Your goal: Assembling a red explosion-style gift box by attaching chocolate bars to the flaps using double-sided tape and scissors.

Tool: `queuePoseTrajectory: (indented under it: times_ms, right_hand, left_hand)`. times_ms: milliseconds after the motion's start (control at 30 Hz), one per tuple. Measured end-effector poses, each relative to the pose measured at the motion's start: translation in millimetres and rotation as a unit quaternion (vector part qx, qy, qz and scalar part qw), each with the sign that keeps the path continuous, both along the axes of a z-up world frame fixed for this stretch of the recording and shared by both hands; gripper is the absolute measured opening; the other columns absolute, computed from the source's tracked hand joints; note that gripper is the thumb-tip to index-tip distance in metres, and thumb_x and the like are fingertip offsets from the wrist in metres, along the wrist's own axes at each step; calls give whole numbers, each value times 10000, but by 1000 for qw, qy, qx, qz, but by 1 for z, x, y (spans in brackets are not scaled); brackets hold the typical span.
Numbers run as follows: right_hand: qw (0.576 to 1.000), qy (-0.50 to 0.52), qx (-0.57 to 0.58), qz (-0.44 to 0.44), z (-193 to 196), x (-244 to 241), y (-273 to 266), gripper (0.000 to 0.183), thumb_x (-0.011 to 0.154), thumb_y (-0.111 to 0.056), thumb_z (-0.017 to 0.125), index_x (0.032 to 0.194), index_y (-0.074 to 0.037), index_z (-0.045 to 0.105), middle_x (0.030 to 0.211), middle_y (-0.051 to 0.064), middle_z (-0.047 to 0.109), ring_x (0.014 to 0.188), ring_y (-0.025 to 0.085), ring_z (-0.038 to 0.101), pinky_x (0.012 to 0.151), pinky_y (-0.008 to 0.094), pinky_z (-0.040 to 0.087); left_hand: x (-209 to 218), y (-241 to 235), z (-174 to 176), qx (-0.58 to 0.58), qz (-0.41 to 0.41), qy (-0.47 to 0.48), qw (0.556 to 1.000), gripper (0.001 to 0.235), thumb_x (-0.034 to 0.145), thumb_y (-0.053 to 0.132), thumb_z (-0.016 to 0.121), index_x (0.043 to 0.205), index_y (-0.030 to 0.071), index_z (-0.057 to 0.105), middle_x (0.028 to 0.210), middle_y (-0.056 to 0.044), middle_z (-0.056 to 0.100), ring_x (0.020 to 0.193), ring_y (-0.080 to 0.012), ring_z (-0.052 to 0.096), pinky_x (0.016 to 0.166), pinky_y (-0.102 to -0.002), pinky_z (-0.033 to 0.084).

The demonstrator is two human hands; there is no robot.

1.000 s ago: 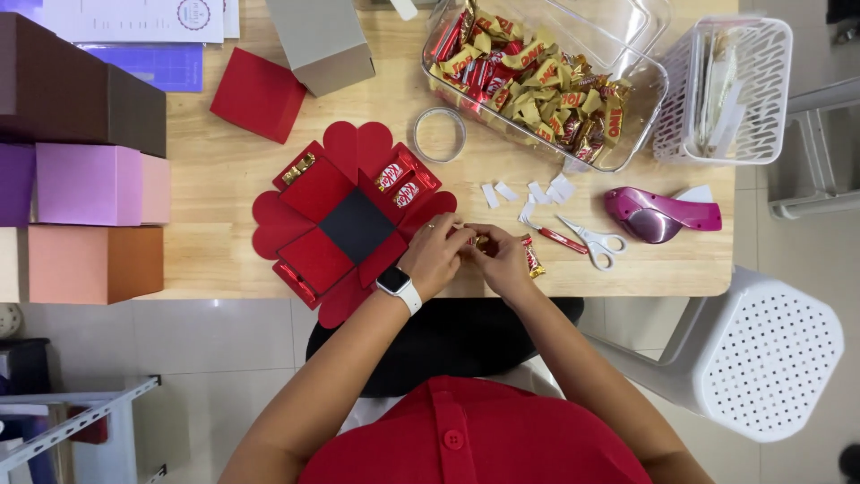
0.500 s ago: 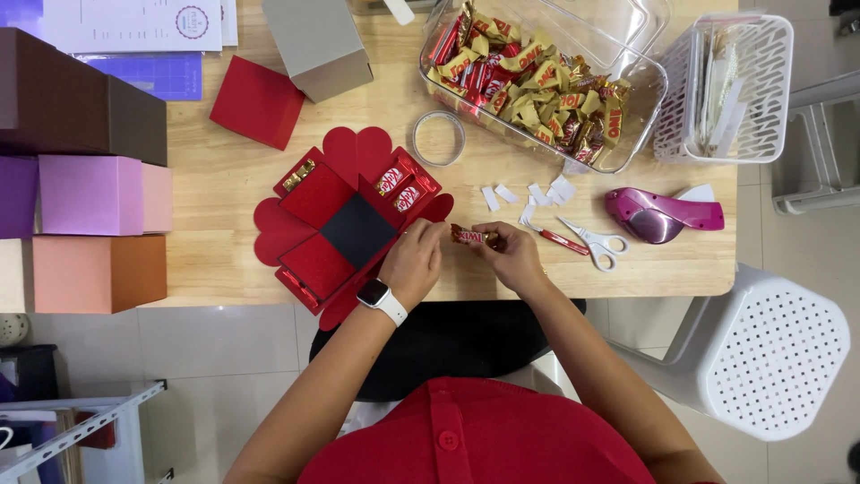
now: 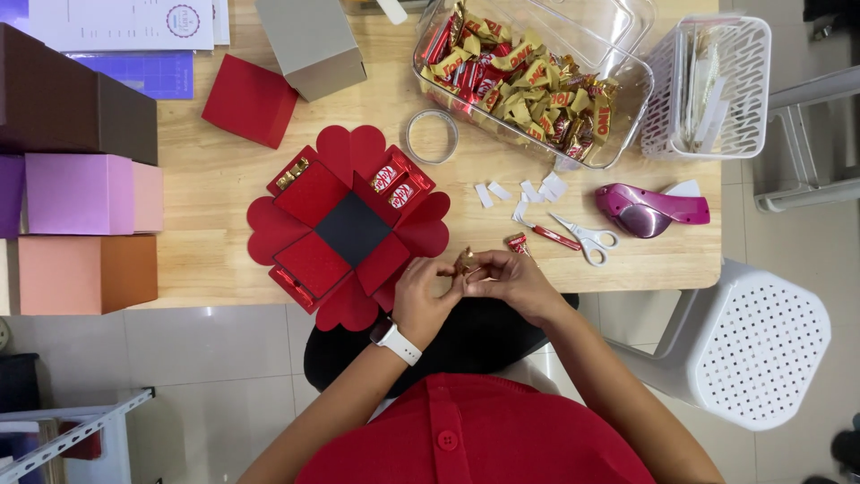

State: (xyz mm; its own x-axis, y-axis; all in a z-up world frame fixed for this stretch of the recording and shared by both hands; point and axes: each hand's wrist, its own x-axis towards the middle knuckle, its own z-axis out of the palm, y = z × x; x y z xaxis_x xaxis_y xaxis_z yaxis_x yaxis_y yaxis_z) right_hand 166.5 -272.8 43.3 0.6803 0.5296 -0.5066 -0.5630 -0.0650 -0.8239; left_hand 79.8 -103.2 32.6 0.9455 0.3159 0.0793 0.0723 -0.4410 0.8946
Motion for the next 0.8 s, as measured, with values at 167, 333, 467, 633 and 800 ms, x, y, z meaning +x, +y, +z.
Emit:
queuePoseTrajectory:
  times_ms: [167,333,467,633,800]
  right_hand:
    - [995,-83,-56,17,-7,-15,0,596,636,-1,948,1192,13,735,1013,128,709,899,202,685,749,284,574]
    - [963,-195,-187,12,17,-31,13,386,751,-225,942,1095,-113,807,916,78,769,889,172,726,743,266,536]
    - [902,-346,-258,-33,26,-41,19,277,767,-251,903,995,-126,807,827,50,755,797,195,742,696,279,541]
    - [857,-419,-299,-22,10,-51,13,264,790,-268,864,996,-119,792,814,39,727,819,226,733,726,323,571]
    - [826,-481,-294,-18,10,-69,20,235,787,-191,844,975,-64,784,797,73,717,780,258,734,691,329,592]
  left_hand:
    - [-5,-5,-10,-298,56,87,949,168,870,164,802,928,66,678,854,-42,681,826,-153,680,714,-282,558]
    - [-11,-9,-11,-545,81,131,825,102,913,51,719,956,73,629,866,-36,631,744,-132,668,696,-237,540]
    - [-14,-12,1,-545,86,139,823,114,911,56,726,999,58,653,880,-44,634,778,-142,663,728,-245,539]
    - [-16,-16,23,-506,101,141,845,275,922,123,771,1150,39,642,907,-77,689,855,-146,684,801,-281,559]
    - [-31,-4,16,-381,98,218,893,308,936,263,760,1178,90,681,926,-148,722,821,-224,736,704,-334,631]
